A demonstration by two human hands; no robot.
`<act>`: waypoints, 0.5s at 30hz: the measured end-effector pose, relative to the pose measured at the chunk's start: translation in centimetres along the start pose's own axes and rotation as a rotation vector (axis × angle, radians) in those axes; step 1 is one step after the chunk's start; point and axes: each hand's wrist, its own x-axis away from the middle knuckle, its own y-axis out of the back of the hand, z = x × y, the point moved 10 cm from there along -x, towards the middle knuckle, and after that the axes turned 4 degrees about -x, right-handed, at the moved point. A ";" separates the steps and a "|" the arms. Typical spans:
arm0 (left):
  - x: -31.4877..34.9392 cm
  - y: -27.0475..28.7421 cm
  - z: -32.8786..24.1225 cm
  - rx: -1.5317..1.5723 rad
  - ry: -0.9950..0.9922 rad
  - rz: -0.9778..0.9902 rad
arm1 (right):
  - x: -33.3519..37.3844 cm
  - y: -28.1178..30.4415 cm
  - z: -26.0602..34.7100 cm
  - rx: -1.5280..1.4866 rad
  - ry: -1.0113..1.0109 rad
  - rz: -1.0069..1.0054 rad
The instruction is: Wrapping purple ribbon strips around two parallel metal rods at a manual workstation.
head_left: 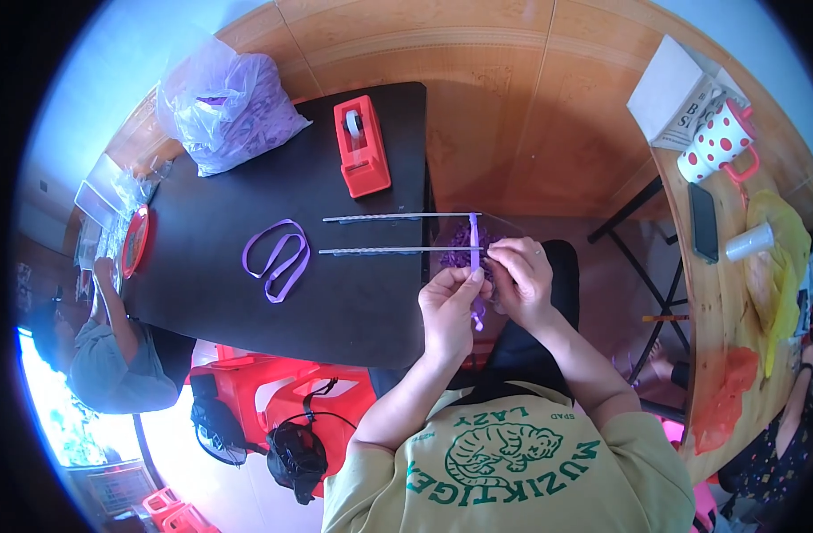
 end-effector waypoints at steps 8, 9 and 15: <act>1.5 -0.4 -1.9 -0.002 -0.019 0.025 | -1.1 -0.8 3.0 0.077 0.266 0.050; 1.7 -0.6 -2.3 -0.006 -0.016 0.032 | -1.4 -0.8 3.1 0.077 0.266 0.049; 2.3 -1.6 -6.2 -0.059 0.054 0.127 | -4.0 -1.6 3.7 -0.068 0.295 0.143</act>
